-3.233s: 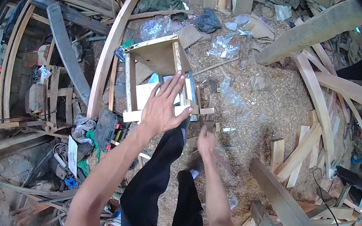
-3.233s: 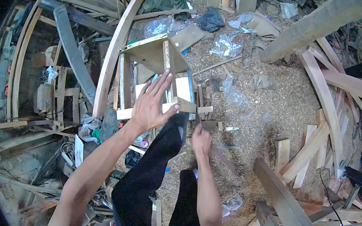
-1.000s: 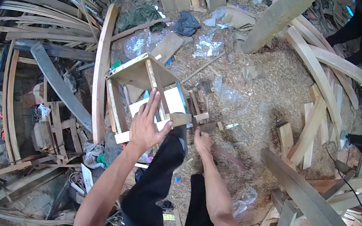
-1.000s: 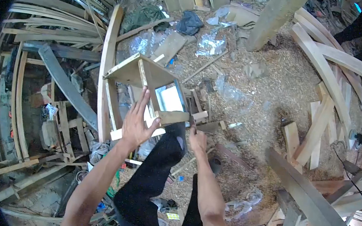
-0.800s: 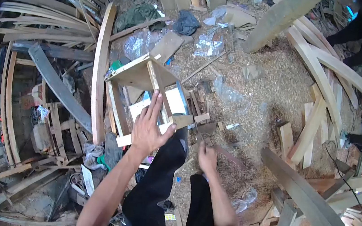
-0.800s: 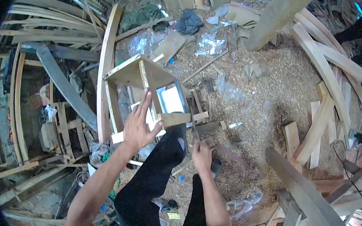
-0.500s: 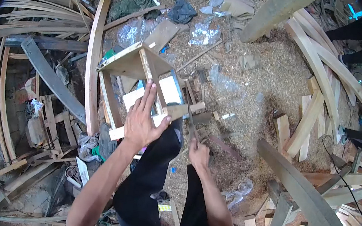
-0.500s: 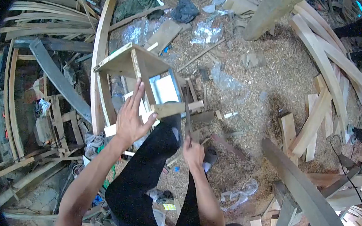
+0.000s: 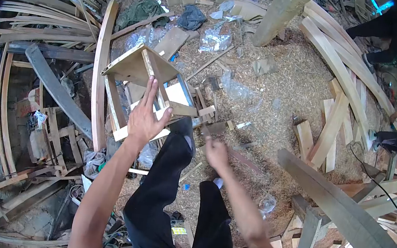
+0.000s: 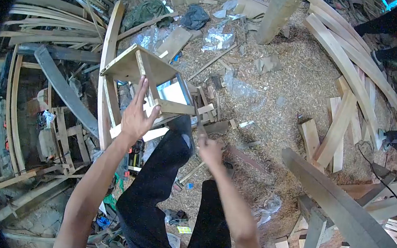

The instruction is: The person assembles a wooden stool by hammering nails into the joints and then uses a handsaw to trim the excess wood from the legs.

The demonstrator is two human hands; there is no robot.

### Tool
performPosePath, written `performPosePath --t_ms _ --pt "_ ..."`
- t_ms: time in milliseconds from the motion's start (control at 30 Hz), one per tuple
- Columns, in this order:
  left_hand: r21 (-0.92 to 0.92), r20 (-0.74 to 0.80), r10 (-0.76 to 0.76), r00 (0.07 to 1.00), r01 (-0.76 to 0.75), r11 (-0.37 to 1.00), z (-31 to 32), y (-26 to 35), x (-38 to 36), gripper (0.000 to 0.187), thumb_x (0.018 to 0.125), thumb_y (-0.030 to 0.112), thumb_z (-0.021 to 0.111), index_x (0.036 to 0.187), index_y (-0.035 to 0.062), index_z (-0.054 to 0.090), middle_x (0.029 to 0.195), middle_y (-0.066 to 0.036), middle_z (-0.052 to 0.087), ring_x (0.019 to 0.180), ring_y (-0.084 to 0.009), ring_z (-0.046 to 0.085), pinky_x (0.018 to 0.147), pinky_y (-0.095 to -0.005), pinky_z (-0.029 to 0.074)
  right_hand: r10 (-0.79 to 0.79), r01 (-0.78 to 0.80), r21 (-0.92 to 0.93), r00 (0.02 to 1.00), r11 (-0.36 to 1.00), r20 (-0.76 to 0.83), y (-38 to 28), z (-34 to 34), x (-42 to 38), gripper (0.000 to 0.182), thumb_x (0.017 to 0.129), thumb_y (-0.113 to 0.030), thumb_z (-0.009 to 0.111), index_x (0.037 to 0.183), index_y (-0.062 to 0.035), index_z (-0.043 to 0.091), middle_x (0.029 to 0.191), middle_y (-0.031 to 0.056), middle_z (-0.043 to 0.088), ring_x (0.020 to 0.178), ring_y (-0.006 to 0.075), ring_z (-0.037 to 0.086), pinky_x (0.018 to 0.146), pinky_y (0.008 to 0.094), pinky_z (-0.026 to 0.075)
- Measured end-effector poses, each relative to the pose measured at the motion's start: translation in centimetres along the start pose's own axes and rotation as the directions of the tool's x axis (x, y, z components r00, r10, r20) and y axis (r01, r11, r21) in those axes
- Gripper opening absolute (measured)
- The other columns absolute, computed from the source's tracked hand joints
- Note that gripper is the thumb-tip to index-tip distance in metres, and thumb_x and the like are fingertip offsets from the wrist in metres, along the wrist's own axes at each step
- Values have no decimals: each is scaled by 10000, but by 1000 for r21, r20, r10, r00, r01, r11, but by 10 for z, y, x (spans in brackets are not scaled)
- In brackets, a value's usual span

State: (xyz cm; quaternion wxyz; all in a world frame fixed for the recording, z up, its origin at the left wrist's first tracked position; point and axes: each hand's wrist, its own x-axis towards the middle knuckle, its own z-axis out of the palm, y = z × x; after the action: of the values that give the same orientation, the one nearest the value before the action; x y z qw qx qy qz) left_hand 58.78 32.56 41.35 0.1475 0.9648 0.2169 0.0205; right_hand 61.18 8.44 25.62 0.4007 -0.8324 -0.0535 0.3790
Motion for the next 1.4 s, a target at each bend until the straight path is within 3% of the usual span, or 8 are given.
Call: performPosePath --t_ms 100,200,367,700,933,1000,1133,1400 --pt "-39 66 -45 997 47 998 -1 -2 1 847 850 443 570 1523 134 160 1568 -51 230 775 -335 658 739 -420 548 13 -28 -113 991 993 -134 -44 19 -9 558 960 -457 392 813 -14 697 764 284 642 795 475 632 756 531 500" --pt "-46 126 -83 988 90 995 -7 -1 3 877 833 494 571 1513 101 180 1574 -41 214 883 -354 659 696 -420 550 106 -113 -121 993 986 -58 -77 -4 -20 539 959 -448 389 863 -23 708 771 285 642 815 482 626 784 546 493" --pt "-102 139 -78 987 93 990 -6 1 2 895 843 479 569 1530 127 115 1575 -61 204 618 -336 632 629 -444 536 180 -182 -163 983 970 -27 -77 -26 -48 534 955 -439 400 899 -7 708 794 294 642 794 479 632 768 542 499" --pt "-75 166 -96 982 109 991 -10 3 17 912 810 451 606 1517 95 153 1573 -61 211 678 -364 653 620 -436 549 225 -225 -153 974 962 -18 -44 20 76 584 942 -484 376 914 -1 702 898 302 644 933 475 609 856 531 465" --pt "-101 137 -59 989 73 992 -10 -2 9 908 828 486 576 1525 111 132 1579 -61 197 603 -354 632 564 -431 531 234 -223 -164 971 961 49 -84 -50 -71 559 961 -456 422 851 22 688 763 304 622 808 488 614 743 524 486" --pt "-112 147 -75 986 92 989 -9 -4 7 903 827 482 579 1527 122 135 1582 -47 193 595 -332 633 567 -420 531 138 -146 -91 987 985 -82 -40 -46 -74 612 964 -486 441 682 26 621 539 171 554 530 254 570 574 413 435" --pt "-96 125 -63 990 75 993 -11 -4 7 888 827 450 588 1527 128 147 1577 -38 214 559 -294 625 592 -406 532 138 -139 2 980 990 -144 -33 -47 -67 614 963 -499 437 652 6 600 524 132 546 506 204 521 550 395 417" --pt "-79 170 -112 979 127 989 -12 0 8 894 813 484 597 1513 103 191 1570 -45 227 709 -330 662 614 -395 548 119 -120 -108 993 987 -17 -44 -19 -36 518 957 -417 446 815 20 683 691 298 607 748 463 633 724 491 503"
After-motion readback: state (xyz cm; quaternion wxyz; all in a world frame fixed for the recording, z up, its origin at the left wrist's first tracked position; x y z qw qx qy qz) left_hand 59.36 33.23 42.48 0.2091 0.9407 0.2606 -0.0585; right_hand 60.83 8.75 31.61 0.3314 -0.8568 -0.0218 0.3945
